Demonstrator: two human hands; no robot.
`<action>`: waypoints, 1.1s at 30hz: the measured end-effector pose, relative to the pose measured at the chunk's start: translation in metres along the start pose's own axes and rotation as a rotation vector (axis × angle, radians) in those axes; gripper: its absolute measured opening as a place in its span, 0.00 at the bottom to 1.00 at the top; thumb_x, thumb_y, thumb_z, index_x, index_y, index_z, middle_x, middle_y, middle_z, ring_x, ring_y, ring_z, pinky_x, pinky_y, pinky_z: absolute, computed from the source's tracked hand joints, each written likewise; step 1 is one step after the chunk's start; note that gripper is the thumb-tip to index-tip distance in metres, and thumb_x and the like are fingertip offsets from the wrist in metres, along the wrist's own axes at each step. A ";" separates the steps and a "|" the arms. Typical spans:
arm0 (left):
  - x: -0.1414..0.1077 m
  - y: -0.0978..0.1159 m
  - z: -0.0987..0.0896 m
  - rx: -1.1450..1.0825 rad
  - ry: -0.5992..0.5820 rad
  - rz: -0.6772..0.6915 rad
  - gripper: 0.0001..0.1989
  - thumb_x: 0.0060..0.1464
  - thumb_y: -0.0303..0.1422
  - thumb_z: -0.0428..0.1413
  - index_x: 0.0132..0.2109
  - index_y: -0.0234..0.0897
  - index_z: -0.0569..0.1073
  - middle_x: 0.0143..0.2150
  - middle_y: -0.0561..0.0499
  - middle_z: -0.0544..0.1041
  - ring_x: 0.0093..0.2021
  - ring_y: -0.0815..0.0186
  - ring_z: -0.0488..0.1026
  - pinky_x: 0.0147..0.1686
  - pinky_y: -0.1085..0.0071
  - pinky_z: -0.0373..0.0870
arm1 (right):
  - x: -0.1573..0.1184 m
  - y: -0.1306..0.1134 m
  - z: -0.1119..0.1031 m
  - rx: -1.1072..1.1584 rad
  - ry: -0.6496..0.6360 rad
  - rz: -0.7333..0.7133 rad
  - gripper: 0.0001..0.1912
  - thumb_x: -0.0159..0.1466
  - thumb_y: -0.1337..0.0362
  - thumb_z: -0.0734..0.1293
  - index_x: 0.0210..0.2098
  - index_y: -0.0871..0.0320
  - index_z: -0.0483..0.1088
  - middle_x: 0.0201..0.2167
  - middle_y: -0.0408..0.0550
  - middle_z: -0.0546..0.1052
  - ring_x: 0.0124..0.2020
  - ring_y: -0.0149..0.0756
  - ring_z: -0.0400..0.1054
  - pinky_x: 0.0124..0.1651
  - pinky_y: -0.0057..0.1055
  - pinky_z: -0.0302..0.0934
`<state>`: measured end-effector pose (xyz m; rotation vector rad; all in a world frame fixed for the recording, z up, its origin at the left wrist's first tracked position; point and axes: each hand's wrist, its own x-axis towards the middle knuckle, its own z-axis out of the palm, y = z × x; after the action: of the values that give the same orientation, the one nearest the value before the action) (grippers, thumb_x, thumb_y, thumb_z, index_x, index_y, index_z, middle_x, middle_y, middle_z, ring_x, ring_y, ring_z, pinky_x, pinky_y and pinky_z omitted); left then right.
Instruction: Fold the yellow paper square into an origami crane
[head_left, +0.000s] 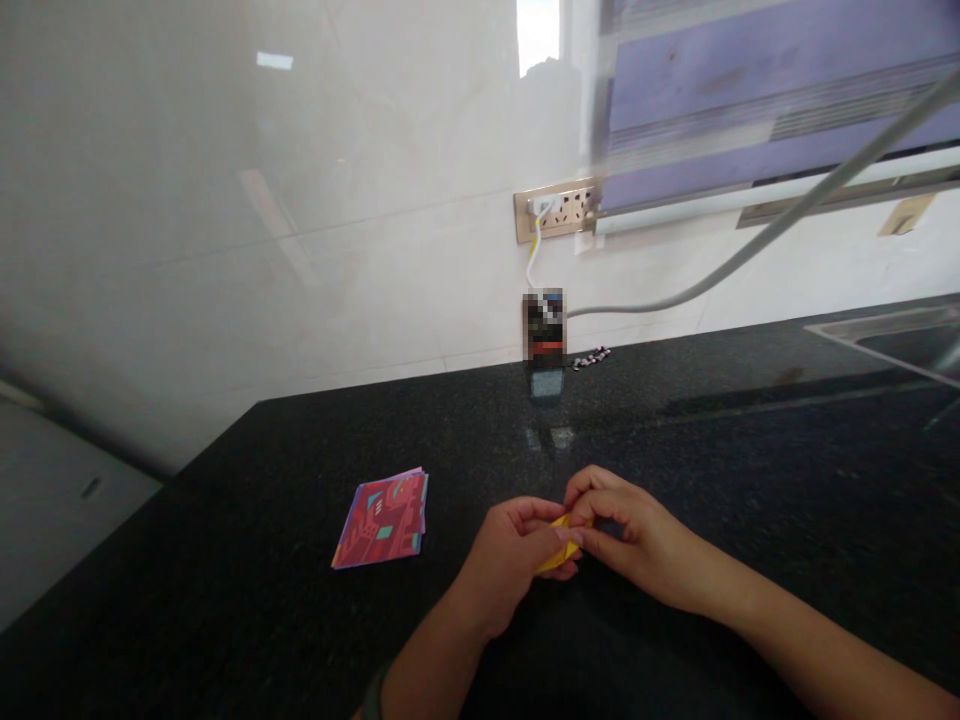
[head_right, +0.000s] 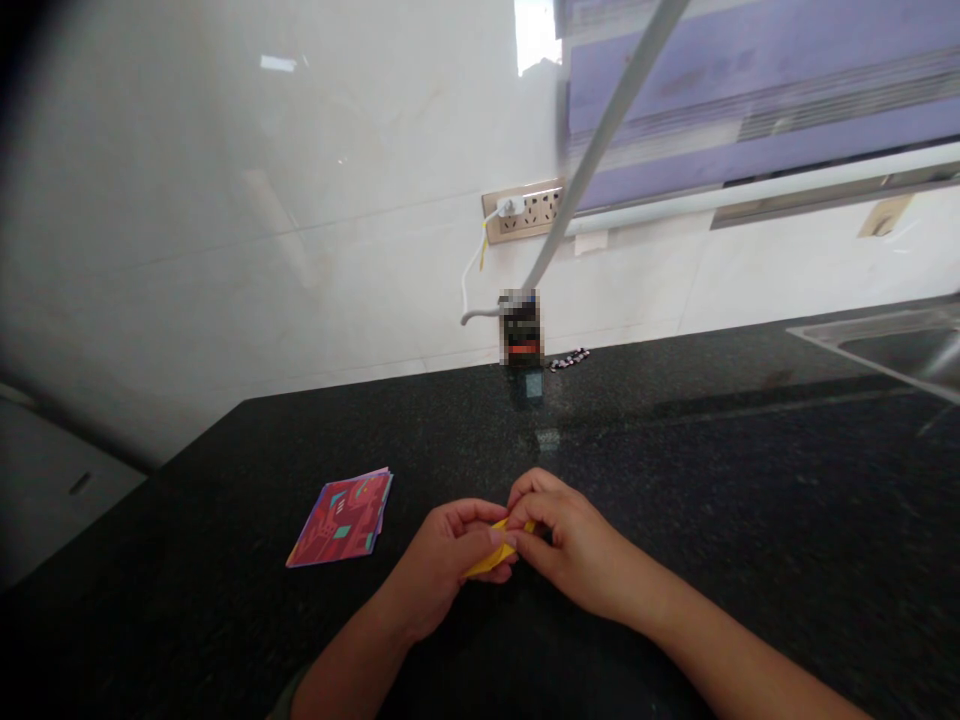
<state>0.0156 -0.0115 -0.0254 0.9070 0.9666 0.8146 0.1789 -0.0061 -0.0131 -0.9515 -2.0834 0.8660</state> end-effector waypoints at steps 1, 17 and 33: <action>0.000 0.000 -0.001 0.004 -0.010 0.002 0.17 0.38 0.32 0.61 0.38 0.29 0.70 0.28 0.47 0.75 0.25 0.70 0.71 0.29 0.71 0.68 | 0.000 0.000 0.000 -0.002 0.003 0.005 0.06 0.58 0.71 0.62 0.25 0.58 0.67 0.33 0.46 0.66 0.35 0.32 0.64 0.39 0.29 0.60; -0.001 0.004 0.002 -0.015 0.060 0.219 0.26 0.39 0.28 0.61 0.47 0.31 0.64 0.24 0.52 0.75 0.24 0.71 0.70 0.29 0.74 0.66 | 0.004 0.006 0.007 0.549 0.011 0.341 0.11 0.53 0.59 0.67 0.29 0.62 0.68 0.26 0.44 0.72 0.25 0.27 0.63 0.24 0.22 0.55; -0.002 -0.002 0.003 0.143 0.063 0.199 0.09 0.43 0.34 0.58 0.28 0.29 0.74 0.23 0.48 0.75 0.25 0.69 0.70 0.28 0.74 0.64 | 0.003 0.000 0.012 0.583 0.086 0.335 0.10 0.55 0.60 0.65 0.25 0.62 0.67 0.22 0.42 0.70 0.22 0.26 0.63 0.23 0.22 0.55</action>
<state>0.0181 -0.0146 -0.0254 1.1200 1.0099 0.9554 0.1683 -0.0068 -0.0191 -0.9928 -1.4775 1.4724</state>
